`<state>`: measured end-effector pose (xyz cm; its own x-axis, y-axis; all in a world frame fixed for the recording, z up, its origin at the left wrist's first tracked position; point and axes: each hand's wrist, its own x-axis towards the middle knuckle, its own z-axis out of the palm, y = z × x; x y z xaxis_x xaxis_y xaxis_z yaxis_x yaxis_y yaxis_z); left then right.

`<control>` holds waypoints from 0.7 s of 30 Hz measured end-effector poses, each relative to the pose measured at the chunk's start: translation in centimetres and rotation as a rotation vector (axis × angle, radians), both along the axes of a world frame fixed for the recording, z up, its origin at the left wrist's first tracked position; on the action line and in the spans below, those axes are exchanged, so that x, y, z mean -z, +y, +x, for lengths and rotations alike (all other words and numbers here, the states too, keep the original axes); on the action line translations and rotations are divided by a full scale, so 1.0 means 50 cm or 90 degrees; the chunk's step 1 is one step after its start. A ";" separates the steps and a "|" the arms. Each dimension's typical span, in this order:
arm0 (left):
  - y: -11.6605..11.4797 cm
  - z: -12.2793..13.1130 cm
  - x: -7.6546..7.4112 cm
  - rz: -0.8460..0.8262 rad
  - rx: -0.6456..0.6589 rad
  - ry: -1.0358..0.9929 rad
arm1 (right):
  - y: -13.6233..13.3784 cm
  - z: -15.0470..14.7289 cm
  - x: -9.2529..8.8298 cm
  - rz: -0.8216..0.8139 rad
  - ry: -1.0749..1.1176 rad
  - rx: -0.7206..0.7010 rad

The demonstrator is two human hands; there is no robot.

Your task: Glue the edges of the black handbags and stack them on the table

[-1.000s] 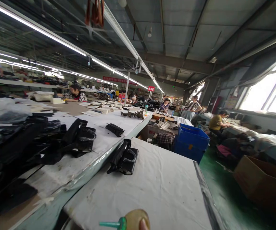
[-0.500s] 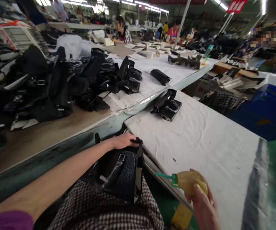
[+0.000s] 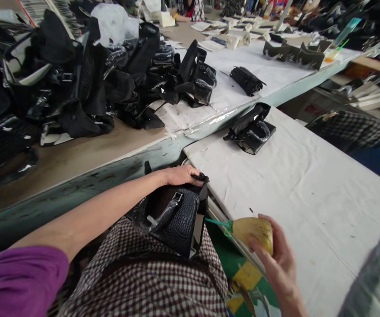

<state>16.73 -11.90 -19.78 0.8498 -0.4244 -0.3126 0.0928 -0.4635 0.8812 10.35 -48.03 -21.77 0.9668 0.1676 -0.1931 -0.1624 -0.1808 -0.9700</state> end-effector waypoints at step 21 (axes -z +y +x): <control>-0.004 -0.001 0.010 -0.015 0.023 0.019 | 0.013 0.024 0.004 -0.037 -0.023 -0.055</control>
<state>16.66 -12.08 -20.29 0.8244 -0.4617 -0.3274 0.1029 -0.4465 0.8888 11.55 -47.38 -21.96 0.9560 0.2395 -0.1695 -0.1085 -0.2482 -0.9626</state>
